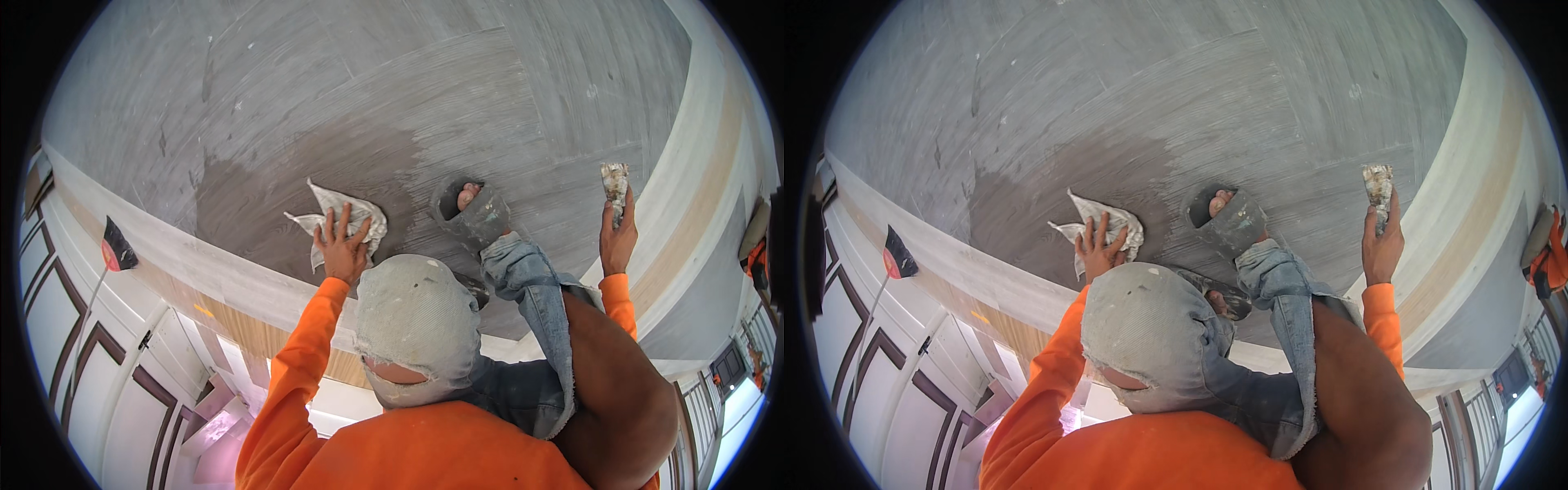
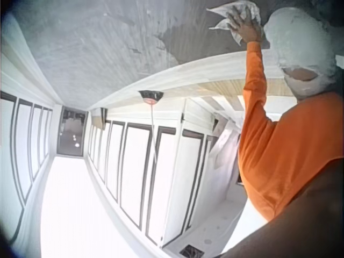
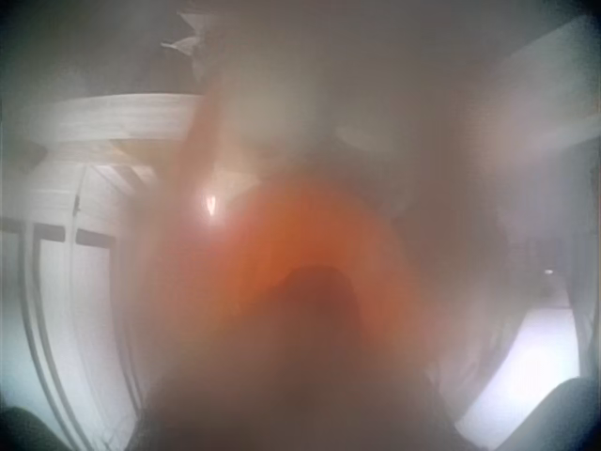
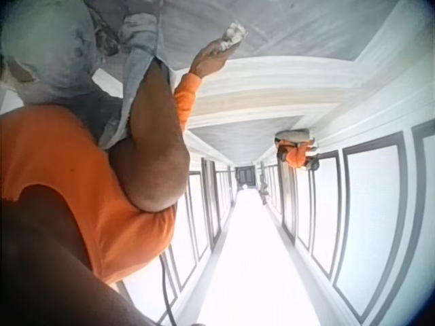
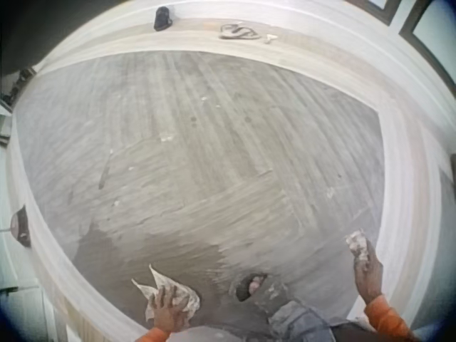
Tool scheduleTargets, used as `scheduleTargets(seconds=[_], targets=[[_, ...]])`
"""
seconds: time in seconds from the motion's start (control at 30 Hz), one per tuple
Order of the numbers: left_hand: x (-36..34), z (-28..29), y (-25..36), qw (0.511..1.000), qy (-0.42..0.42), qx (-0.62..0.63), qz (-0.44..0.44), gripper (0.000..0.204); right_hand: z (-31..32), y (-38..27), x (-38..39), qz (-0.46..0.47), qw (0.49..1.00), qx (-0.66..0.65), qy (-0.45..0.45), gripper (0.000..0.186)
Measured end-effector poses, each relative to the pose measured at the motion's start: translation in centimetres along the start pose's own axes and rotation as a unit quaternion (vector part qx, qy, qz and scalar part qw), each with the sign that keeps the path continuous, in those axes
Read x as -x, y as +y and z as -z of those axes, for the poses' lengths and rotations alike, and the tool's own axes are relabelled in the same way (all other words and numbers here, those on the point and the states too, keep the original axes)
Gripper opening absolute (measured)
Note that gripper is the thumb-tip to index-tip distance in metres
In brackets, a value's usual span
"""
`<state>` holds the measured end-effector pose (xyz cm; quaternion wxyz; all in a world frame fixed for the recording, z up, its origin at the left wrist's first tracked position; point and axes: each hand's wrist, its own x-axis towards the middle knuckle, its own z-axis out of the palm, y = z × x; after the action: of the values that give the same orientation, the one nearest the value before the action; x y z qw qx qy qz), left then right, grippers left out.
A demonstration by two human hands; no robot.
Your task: The person kneels on the floor and applies grout between tiles using a putty knife, then wipes the surface with a cloth. The person moves along the floor, repeating the application and wiping process across multiple tile sections.
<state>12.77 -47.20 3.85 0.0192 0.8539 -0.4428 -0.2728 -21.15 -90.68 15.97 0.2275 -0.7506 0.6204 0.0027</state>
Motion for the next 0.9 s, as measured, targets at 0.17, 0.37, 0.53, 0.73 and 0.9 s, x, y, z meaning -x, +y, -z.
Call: scheduleTargets(seconds=[0.17,0.37,0.53,0.73,0.9], targets=[[-1.3,-1.3,3.6,0.999,0.003,0.011,0.040,0.059,-0.8,2.0,-0.3,0.007,0.999,-0.026,0.036,0.055],[-3.3,0.3,7.6,1.000,-0.002,0.015,0.020,0.059,-0.6,-0.3,0.1,0.041,0.999,-0.016,0.007,0.055],[0.1,-1.7,1.7,0.998,0.029,0.008,0.056,0.054,-0.5,-0.2,-0.6,-0.026,0.999,-0.032,-0.007,0.055],[-2.4,0.0,6.3,0.998,0.036,0.032,0.032,0.056,-1.8,0.0,0.5,0.033,0.998,-0.044,0.031,0.055],[-0.9,0.7,3.6,0.998,0.038,0.007,0.055,0.060,-1.0,-1.5,0.2,0.004,0.999,-0.032,-0.022,0.056]])
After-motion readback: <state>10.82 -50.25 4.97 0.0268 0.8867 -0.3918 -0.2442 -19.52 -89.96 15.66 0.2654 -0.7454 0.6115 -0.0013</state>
